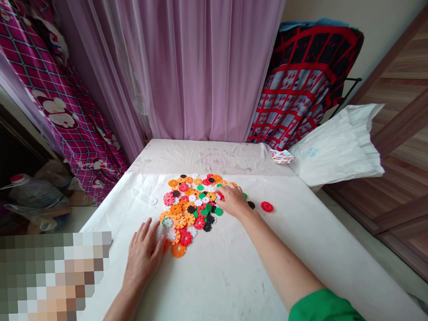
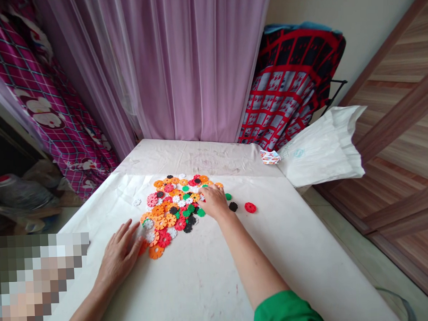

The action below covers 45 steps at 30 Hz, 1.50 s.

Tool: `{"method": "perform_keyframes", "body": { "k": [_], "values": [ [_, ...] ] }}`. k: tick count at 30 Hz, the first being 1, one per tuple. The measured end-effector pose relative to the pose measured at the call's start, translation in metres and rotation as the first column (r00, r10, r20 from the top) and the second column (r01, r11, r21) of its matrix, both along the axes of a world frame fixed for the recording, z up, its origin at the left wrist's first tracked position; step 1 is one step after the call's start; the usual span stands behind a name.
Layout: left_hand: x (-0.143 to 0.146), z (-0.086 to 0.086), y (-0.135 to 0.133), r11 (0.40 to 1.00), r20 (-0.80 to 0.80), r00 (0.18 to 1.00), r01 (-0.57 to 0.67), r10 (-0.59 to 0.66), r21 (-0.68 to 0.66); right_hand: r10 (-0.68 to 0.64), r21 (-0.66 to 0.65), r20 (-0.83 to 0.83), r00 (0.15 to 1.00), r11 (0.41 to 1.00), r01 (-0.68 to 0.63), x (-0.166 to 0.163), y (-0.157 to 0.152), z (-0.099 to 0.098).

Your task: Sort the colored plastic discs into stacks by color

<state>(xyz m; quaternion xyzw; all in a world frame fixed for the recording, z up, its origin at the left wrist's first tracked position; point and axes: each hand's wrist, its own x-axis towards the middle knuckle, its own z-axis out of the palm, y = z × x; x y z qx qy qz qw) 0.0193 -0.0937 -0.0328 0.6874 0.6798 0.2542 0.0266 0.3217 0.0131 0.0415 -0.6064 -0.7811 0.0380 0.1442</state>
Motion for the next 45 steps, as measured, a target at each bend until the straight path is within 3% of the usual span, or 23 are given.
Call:
{"method": "perform_keyframes", "body": {
  "k": [5,10,15,20,25,35,41,45],
  "values": [
    [-0.001,0.003,0.015,0.999,0.008,0.999,-0.039,0.039,-0.006,0.065,-0.095,0.079,0.995,0.994,-0.057,-0.016,0.017,-0.004],
    [0.000,0.005,0.034,0.997,0.023,0.997,-0.073,0.072,0.026,0.029,-0.085,0.071,0.997,0.996,-0.023,-0.020,0.019,-0.004],
    [-0.001,0.005,0.043,0.996,0.047,0.996,-0.072,0.069,0.050,-0.089,-0.053,-0.030,0.996,0.995,0.087,0.016,0.010,0.007],
    [-0.003,0.005,0.042,0.996,0.061,0.996,-0.066,0.062,0.061,-0.048,-0.076,-0.036,0.998,0.996,0.045,0.056,-0.018,0.011],
    [-0.004,0.004,0.042,0.996,0.065,0.996,-0.060,0.056,0.066,-0.032,-0.087,-0.009,0.999,0.996,0.031,0.060,-0.033,0.005],
    [-0.006,0.006,0.041,0.997,0.084,0.995,-0.049,0.045,0.055,-0.028,-0.076,-0.001,1.000,0.997,0.028,0.058,-0.036,-0.007],
    [-0.005,0.007,0.041,0.997,0.068,0.996,-0.060,0.057,0.044,-0.113,-0.016,0.053,0.992,0.993,0.114,0.071,-0.012,0.007],
    [-0.005,0.007,0.041,0.998,0.055,0.997,-0.055,0.053,0.027,-0.226,-0.098,0.176,0.958,0.964,0.245,0.073,0.023,0.013]
  ]
}}
